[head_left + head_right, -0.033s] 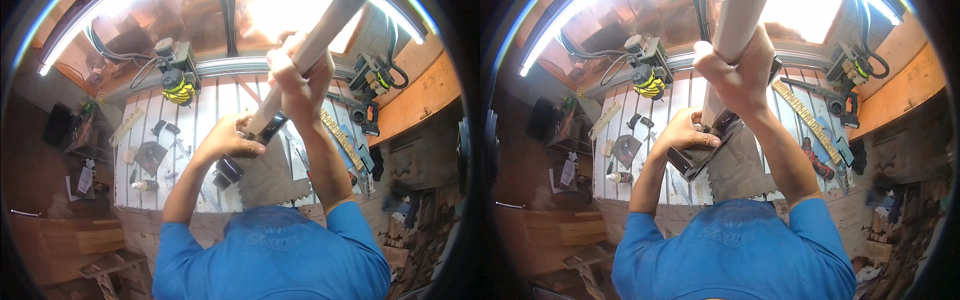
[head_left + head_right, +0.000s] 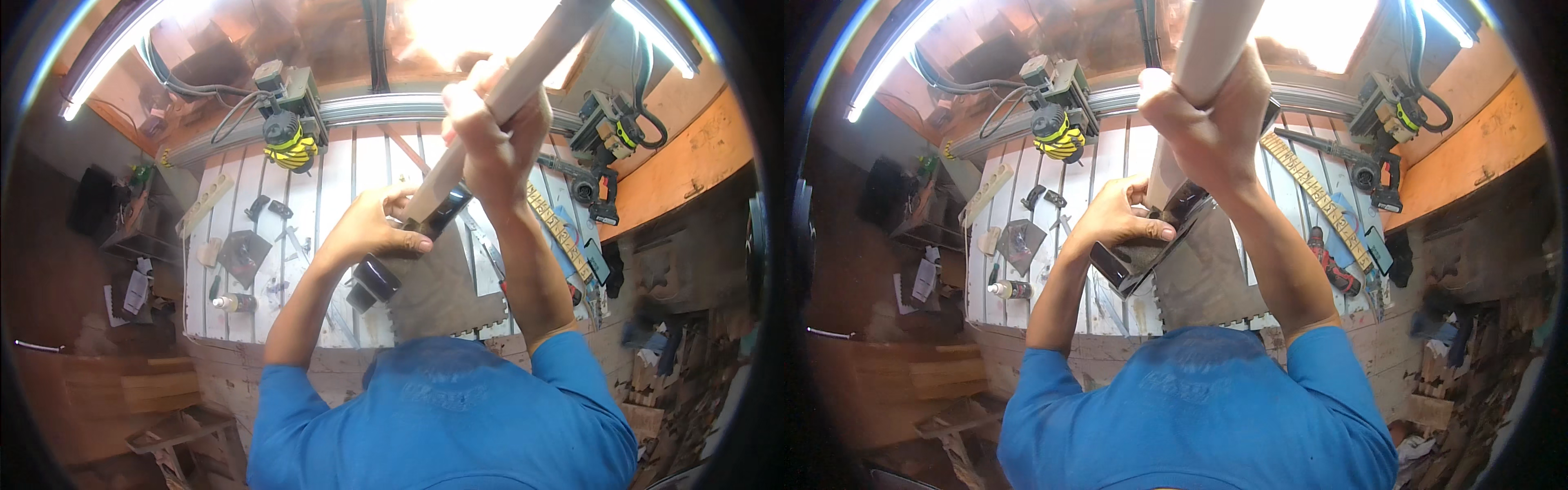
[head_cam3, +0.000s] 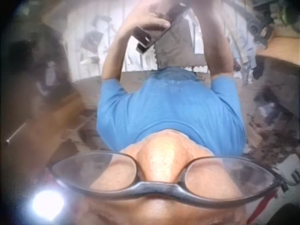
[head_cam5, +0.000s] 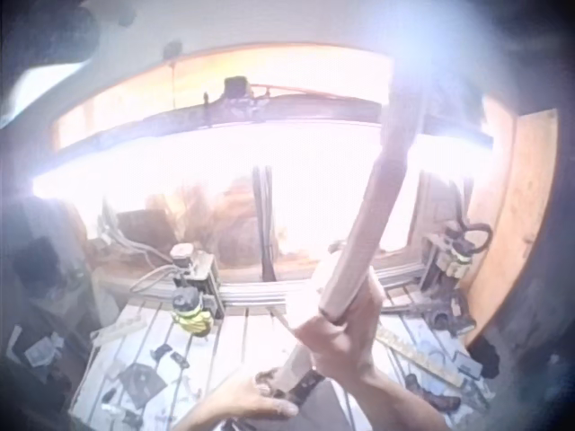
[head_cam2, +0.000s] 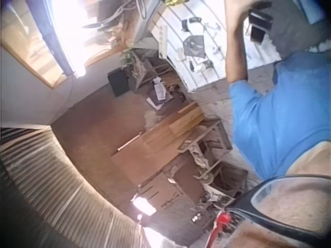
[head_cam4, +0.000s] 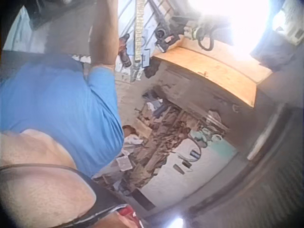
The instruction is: The person uses a metal ruler to measure the alignment of a guitar neck against the body and then uses a screwdriver to fasten screws into the neck joint.
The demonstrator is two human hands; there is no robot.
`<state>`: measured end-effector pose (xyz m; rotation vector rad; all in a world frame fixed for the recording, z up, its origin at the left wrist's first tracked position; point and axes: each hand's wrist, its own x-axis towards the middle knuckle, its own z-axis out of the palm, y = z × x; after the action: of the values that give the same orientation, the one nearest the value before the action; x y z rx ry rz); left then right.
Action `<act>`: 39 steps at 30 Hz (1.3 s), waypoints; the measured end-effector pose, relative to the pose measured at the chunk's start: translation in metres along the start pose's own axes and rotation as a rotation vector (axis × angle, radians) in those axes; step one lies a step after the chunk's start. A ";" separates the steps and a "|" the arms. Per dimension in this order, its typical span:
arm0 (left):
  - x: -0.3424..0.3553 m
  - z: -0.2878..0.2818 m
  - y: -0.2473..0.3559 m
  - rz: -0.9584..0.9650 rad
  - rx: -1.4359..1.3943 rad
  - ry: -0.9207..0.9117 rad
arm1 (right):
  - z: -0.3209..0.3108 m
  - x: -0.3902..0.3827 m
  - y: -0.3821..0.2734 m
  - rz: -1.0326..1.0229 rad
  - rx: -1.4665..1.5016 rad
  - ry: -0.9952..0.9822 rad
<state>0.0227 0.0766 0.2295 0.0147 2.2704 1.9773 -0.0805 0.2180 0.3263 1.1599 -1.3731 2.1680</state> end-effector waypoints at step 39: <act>-0.054 0.060 -0.085 0.611 0.186 0.609 | 0.001 -0.007 -0.019 0.182 -0.046 -0.008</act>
<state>0.0895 0.1184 0.1425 0.1642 3.1384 2.2601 -0.0633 0.2270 0.3326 1.0651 -1.5791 2.2416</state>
